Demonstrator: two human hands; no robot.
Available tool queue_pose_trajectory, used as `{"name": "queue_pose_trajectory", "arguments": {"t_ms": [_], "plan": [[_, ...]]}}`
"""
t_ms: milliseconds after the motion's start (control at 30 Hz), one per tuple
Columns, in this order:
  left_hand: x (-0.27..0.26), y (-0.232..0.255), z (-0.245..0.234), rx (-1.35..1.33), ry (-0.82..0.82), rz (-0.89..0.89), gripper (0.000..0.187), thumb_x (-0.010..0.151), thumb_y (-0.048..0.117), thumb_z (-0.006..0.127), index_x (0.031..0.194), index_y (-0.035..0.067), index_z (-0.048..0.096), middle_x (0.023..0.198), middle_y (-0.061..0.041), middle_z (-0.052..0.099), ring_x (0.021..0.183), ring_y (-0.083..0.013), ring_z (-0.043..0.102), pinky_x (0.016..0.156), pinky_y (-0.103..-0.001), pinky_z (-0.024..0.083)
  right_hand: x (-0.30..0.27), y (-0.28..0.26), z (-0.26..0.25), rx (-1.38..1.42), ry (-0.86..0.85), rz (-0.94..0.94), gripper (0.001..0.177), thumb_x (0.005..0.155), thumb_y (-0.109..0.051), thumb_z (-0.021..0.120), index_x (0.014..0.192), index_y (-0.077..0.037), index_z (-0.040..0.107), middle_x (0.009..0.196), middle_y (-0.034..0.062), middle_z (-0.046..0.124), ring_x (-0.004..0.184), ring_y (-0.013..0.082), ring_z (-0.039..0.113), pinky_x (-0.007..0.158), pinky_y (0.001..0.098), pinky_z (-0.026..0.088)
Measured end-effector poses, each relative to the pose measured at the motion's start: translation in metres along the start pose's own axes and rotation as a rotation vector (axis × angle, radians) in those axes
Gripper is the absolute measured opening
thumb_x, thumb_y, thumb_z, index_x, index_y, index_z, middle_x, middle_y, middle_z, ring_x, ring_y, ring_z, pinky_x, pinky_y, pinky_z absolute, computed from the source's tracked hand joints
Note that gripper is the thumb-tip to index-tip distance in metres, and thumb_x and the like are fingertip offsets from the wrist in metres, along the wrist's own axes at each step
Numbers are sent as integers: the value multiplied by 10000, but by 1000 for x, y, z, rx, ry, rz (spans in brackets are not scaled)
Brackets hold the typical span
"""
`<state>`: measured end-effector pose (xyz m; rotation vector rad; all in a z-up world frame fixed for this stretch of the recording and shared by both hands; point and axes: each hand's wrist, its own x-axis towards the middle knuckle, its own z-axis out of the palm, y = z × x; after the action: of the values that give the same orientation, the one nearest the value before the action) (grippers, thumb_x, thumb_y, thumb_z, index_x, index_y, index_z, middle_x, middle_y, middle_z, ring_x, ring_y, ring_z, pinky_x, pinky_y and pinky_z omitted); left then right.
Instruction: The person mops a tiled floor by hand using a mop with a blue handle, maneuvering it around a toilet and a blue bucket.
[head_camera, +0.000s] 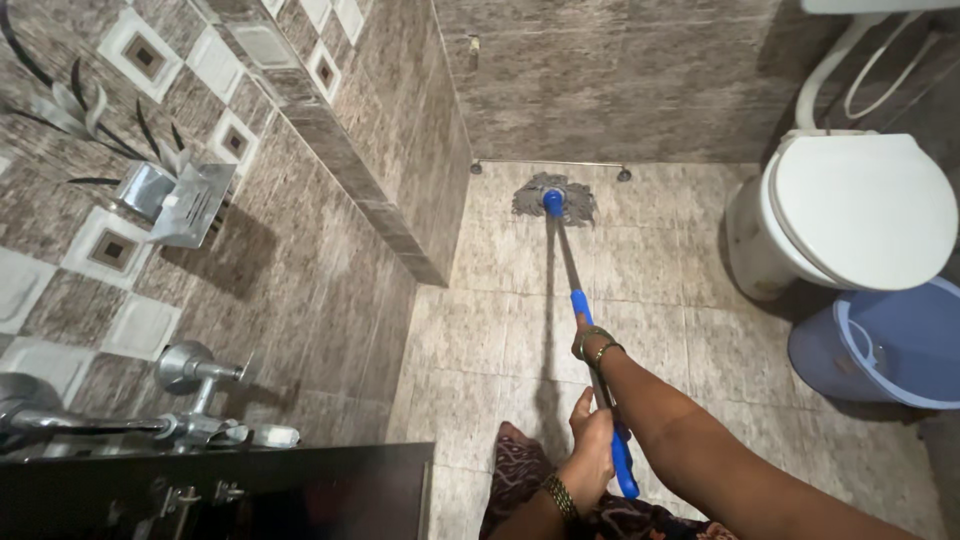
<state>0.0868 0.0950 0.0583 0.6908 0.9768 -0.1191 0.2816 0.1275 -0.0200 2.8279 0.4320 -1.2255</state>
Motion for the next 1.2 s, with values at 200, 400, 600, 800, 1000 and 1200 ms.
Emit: {"name": "queue_pose_trajectory", "arguments": {"t_ms": [200,400,600,800,1000,1200], "plan": [[10,-36,-36,-39,-11,49,723,870,-85,583,1546,112,415,765,-123,648,532,-190,571,470,-339,463,-19,-6,30,10,14,-12,939,955,-151,590,1639,-10,-36,1027,218,760,948,304,760,820,449,594],[8,-86,-93,-119,-26,163,637,879,-137,484,1496,22,495,1030,-135,733,797,-177,708,685,-301,599,-66,-25,80,177,73,66,868,955,-176,598,1643,-151,69,1059,200,741,971,316,741,840,474,591],[-59,-103,-137,-182,-5,136,596,892,-122,501,1469,30,486,1058,-164,706,825,-192,679,699,-320,569,-118,-48,132,128,69,44,935,906,-162,685,1637,-128,102,1057,212,749,991,321,749,866,476,591],[-158,-104,-179,-152,-92,206,325,913,-55,482,1213,15,584,979,-73,685,834,-165,677,706,-298,571,-160,-70,187,118,20,3,1035,826,-128,807,1626,-108,152,1062,223,755,1012,330,753,878,474,593],[-183,-122,-202,-199,-87,269,242,940,-45,497,1141,34,605,943,-52,659,792,-111,616,696,-259,523,-179,-81,215,78,-22,-17,1106,823,-75,816,1637,-75,66,1070,225,764,1010,304,754,877,458,579],[-137,-140,-202,-67,35,372,269,934,12,537,1192,-20,605,1203,-94,537,1094,-178,527,941,-303,445,-175,-83,203,35,-48,-10,1066,847,-100,796,1631,-78,74,1071,227,746,1008,296,741,872,460,585]]}}
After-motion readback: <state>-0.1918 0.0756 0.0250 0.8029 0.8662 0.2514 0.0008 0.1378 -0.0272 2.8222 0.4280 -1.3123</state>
